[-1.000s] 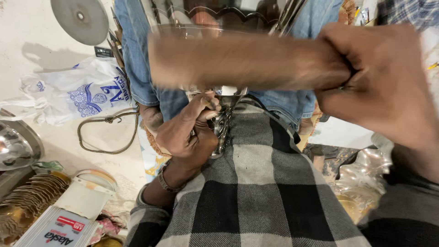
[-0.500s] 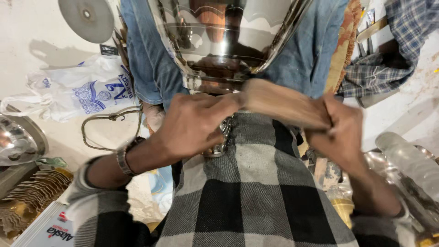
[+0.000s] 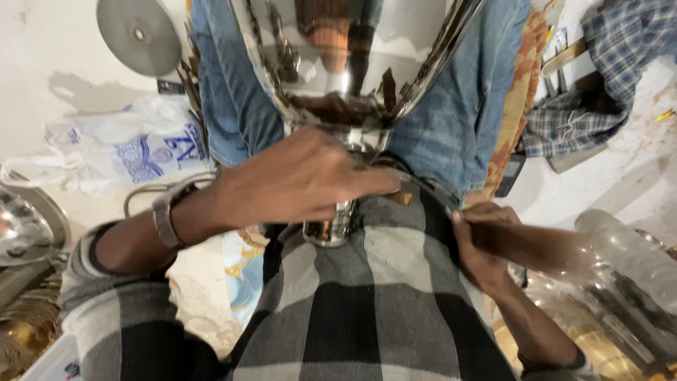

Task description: The person holds a polished metal vessel on their lap and repeatedly taps a small metal piece against its rim with a wooden mallet. They rotate the vessel and adjust the metal piece while continuing to hammer the same area.

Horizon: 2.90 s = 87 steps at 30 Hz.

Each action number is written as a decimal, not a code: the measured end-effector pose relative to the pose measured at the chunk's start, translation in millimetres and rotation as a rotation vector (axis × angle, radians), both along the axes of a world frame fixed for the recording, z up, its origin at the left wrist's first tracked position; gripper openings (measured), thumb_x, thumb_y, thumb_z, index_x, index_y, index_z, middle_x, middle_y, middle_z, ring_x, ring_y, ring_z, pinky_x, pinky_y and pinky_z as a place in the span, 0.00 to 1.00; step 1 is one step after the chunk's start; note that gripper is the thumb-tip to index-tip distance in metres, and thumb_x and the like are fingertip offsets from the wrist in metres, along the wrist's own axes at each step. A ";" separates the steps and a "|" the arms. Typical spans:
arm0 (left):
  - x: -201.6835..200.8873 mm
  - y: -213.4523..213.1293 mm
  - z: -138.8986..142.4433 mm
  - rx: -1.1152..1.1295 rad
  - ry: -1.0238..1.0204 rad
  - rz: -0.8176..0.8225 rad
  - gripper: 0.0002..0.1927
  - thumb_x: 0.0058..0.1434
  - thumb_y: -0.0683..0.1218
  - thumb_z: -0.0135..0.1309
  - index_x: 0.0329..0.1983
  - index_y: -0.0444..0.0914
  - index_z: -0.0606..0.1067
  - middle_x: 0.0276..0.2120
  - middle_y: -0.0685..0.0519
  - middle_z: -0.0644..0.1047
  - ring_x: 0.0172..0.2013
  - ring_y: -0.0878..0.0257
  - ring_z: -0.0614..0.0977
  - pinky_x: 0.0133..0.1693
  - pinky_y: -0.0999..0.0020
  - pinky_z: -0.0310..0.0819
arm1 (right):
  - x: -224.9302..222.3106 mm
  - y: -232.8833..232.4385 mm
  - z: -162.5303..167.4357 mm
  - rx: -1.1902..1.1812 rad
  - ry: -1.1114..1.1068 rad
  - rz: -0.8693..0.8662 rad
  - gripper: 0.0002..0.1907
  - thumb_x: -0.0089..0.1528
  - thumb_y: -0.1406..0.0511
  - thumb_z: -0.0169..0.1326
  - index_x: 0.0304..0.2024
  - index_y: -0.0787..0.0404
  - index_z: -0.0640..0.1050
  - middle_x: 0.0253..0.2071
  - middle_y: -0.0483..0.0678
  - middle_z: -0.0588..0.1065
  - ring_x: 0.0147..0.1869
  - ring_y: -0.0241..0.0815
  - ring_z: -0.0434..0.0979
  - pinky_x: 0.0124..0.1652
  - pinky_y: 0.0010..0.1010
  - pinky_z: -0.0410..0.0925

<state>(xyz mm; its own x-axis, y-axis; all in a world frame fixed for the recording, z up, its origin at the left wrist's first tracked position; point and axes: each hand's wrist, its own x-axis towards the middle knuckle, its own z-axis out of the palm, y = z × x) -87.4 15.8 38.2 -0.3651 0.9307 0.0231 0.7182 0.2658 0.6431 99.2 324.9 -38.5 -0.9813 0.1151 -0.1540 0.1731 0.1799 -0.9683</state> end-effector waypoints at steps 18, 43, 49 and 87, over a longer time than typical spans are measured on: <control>-7.5 -7.0 1.4 0.086 -0.010 0.029 0.22 0.60 0.36 0.57 0.59 0.42 0.77 0.10 0.59 0.62 0.10 0.70 0.60 0.14 0.71 0.54 | -8.9 -11.2 -18.9 0.247 -0.049 0.096 0.14 0.59 0.71 0.65 0.45 0.70 0.78 0.34 0.49 0.79 0.32 0.38 0.81 0.34 0.25 0.77; 62.1 -18.9 -18.0 0.337 -0.058 0.776 0.24 0.55 0.33 0.50 0.57 0.30 0.76 0.42 0.42 0.84 0.22 0.68 0.80 0.18 0.74 0.72 | -171.3 27.7 79.7 0.348 -0.132 0.725 0.20 0.48 0.66 0.57 0.43 0.64 0.81 0.17 0.42 0.71 0.18 0.35 0.68 0.20 0.28 0.62; 77.6 -9.0 7.7 0.439 -0.250 1.114 0.23 0.54 0.31 0.49 0.55 0.26 0.74 0.42 0.43 0.82 0.37 0.60 0.88 0.39 0.70 0.84 | -238.8 -4.8 124.4 0.590 -0.080 0.960 0.16 0.53 0.65 0.53 0.44 0.63 0.77 0.22 0.45 0.69 0.21 0.34 0.70 0.23 0.24 0.66; 42.9 -27.3 -4.0 0.193 -0.142 0.589 0.33 0.48 0.35 0.55 0.61 0.35 0.75 0.27 0.48 0.80 0.17 0.66 0.75 0.16 0.71 0.70 | -132.3 -9.7 82.5 0.441 -0.096 0.551 0.13 0.47 0.74 0.59 0.36 0.68 0.77 0.27 0.50 0.73 0.26 0.41 0.74 0.30 0.33 0.67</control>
<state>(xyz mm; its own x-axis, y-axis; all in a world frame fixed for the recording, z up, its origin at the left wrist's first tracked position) -44.5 -11.5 34.2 -0.8262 0.5570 0.0844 0.3915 0.4599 0.7970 -33.1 315.2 44.0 -0.8993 -0.3224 -0.2956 0.0248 0.6372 -0.7703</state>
